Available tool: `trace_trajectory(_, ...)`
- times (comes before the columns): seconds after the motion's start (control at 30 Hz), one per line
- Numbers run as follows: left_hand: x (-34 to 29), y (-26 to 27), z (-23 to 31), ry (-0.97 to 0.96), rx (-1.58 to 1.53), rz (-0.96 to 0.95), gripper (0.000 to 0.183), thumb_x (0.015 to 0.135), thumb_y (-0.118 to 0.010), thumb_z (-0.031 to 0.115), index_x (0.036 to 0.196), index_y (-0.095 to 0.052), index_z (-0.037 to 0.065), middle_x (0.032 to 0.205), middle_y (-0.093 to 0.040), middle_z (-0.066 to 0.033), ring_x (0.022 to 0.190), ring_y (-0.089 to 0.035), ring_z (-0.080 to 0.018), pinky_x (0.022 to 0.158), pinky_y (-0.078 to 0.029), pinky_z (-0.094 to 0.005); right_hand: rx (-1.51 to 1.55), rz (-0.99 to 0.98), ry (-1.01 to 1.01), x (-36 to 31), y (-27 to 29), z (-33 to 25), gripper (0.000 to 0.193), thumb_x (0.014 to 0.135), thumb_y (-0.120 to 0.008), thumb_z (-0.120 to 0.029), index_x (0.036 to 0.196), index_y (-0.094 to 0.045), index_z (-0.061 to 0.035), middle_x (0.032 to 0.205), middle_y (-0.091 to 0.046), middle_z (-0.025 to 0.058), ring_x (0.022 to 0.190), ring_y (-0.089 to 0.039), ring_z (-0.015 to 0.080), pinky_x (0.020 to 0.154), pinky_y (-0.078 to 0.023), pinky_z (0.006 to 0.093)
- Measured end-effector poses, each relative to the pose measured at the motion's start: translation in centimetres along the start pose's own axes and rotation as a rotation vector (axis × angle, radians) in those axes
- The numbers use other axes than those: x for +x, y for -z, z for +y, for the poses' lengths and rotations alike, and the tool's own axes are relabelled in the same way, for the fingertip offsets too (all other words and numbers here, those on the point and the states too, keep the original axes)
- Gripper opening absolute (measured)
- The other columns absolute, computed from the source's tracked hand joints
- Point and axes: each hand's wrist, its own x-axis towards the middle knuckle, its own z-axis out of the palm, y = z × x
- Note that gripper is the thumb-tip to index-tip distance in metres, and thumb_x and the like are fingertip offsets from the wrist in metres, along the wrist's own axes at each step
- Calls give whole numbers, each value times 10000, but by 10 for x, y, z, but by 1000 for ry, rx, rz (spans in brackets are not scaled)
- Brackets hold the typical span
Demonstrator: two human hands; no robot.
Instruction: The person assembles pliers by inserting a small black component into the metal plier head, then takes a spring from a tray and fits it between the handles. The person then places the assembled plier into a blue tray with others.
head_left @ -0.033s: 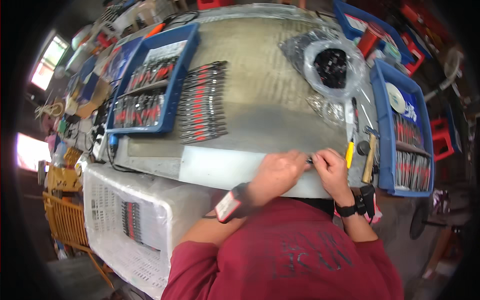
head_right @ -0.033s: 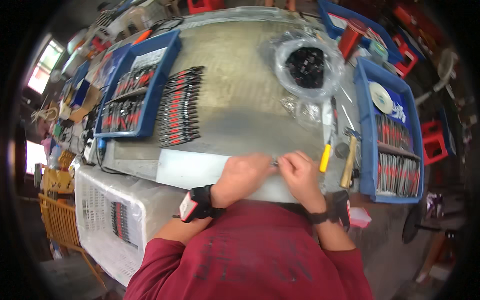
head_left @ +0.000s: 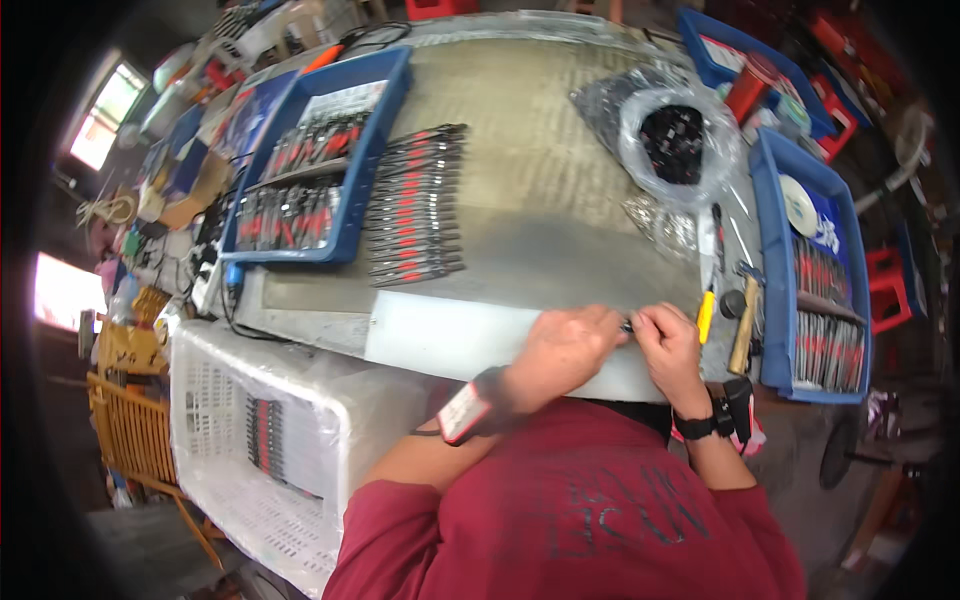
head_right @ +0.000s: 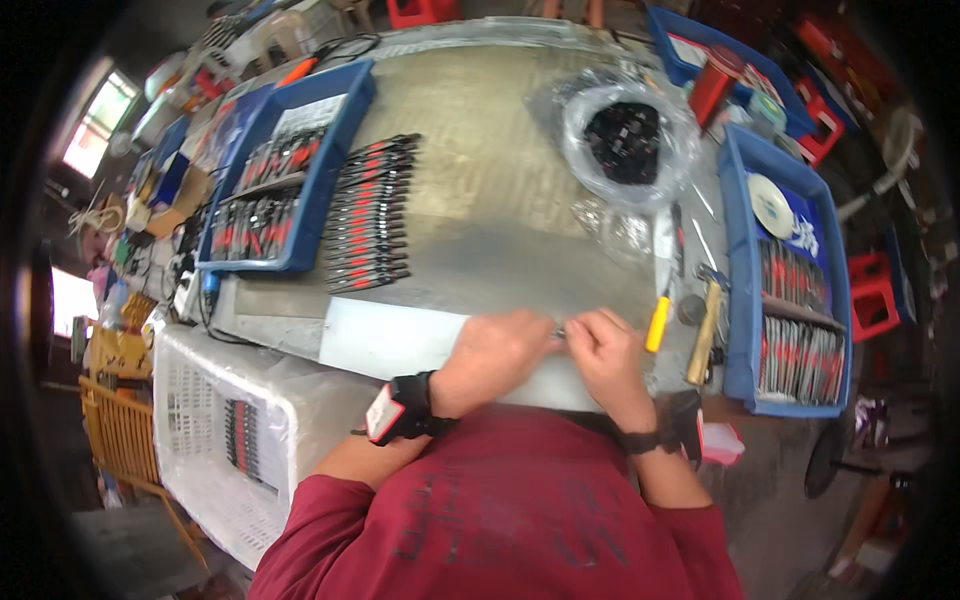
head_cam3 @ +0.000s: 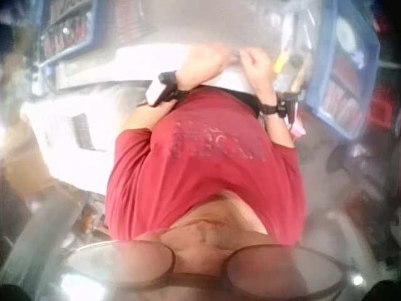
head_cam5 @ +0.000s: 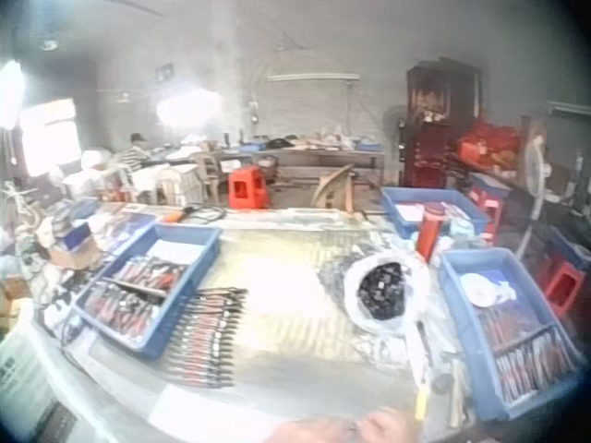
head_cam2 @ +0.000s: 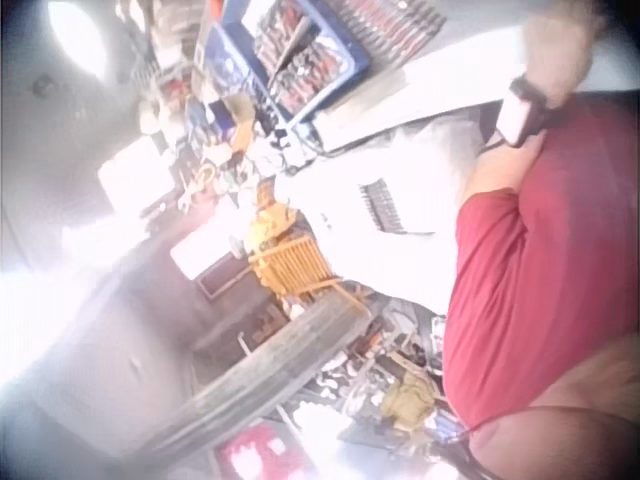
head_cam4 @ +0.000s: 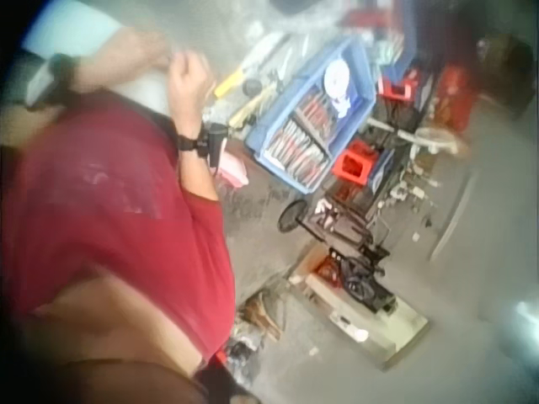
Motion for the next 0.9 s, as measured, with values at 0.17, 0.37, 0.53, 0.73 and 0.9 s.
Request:
trace_trajectory(0.17,1,1,-7,13,-23,-51,174,818,-646,209,797,-575,52,707,-565,-101,634,-584,-285,550,-465,-390,100,6,-53,-3,-6,18,156,921,-560,-112,934,-633,25,723,-571,24,615,-452,94,560,-377,253)
trace_trajectory(0.37,18,19,-41,197,10,-44,202,831,-638,233,921,-622,53,798,-609,-137,727,-606,-335,616,-479,-417,380,-22,-252,-15,-5,40,401,954,-531,-144,1303,-455,39,996,-547,-6,761,-448,40,681,-392,193)
trace_trajectory(0.53,37,41,-78,337,162,12,227,835,-630,216,996,-619,57,876,-633,-150,789,-616,-353,664,-483,-447,273,-68,-243,-17,-5,37,361,940,-546,-155,1243,-507,38,852,-515,-30,741,-458,45,682,-398,197)
trace_trajectory(0.73,43,60,-129,368,295,164,214,834,-626,186,1021,-611,84,853,-633,-140,764,-611,-359,643,-483,-442,200,-8,-150,-15,-5,26,275,916,-560,-147,1149,-571,1,738,-551,-1,667,-478,70,604,-411,239)
trace_trajectory(0.9,36,77,-181,392,423,253,191,830,-646,184,991,-624,84,802,-630,-136,751,-615,-346,644,-483,-435,156,-30,-154,-15,-3,25,273,900,-574,-153,1124,-586,3,742,-577,64,669,-522,123,621,-437,270)
